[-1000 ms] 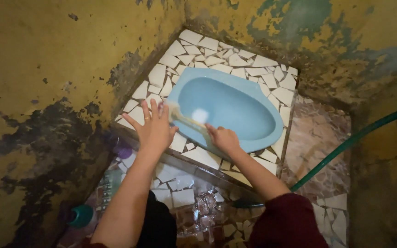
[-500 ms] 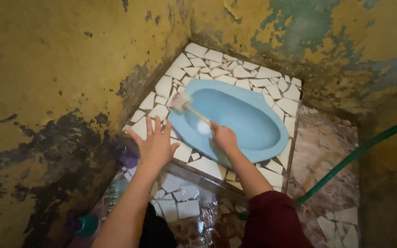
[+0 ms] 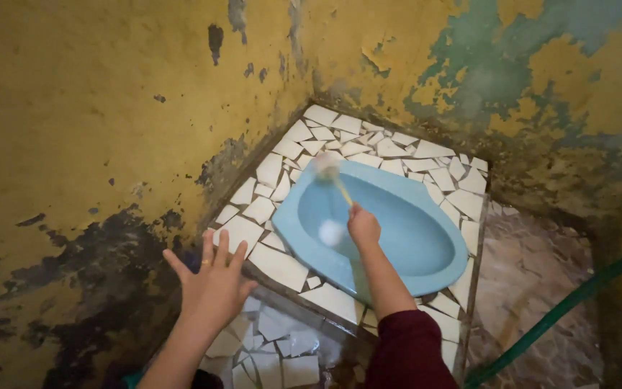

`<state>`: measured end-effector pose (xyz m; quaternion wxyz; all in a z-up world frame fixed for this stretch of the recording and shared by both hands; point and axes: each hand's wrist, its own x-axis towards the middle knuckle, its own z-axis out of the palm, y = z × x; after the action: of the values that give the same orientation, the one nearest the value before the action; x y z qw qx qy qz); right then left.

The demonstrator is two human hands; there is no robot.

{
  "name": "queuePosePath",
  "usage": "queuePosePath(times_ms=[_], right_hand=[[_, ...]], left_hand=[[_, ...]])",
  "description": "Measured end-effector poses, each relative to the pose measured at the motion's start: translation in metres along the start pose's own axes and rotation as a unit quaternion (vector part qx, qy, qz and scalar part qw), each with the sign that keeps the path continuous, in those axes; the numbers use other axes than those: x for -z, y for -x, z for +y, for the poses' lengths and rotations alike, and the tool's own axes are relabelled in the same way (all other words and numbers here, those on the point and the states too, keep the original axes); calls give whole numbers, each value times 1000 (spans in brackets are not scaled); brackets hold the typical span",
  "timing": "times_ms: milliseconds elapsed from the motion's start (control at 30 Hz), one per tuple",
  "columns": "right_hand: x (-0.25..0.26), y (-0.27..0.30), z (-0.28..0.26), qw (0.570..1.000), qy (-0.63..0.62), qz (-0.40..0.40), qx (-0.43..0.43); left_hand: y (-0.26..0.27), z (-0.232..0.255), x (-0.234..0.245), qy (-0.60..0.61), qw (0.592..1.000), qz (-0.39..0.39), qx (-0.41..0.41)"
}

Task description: Scrubbing a squat toilet and the surrounding mosaic tiled floor using a brush and rinsing with water from a hose.

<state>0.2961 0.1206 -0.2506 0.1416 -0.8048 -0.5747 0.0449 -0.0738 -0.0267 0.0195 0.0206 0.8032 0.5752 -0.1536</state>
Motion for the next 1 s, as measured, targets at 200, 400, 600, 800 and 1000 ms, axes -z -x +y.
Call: queuePosePath(times_ms=[200, 400, 600, 800, 1000], right_hand=[[23, -4, 11, 997, 29, -72, -7], [29, -8, 57, 994, -32, -61, -89], [54, 7, 104, 992, -44, -43, -114], [88, 34, 146, 968, -109, -53, -218], [97, 48, 205, 972, -39, -71, -219]], left_hand=[[-1, 1, 3, -29, 999, -43, -3], [1, 12, 7, -11, 997, -68, -18], [6, 26, 19, -35, 996, -71, -30], [0, 43, 10, -13, 997, -63, -45], [-14, 69, -2, 21, 991, 93, -88]])
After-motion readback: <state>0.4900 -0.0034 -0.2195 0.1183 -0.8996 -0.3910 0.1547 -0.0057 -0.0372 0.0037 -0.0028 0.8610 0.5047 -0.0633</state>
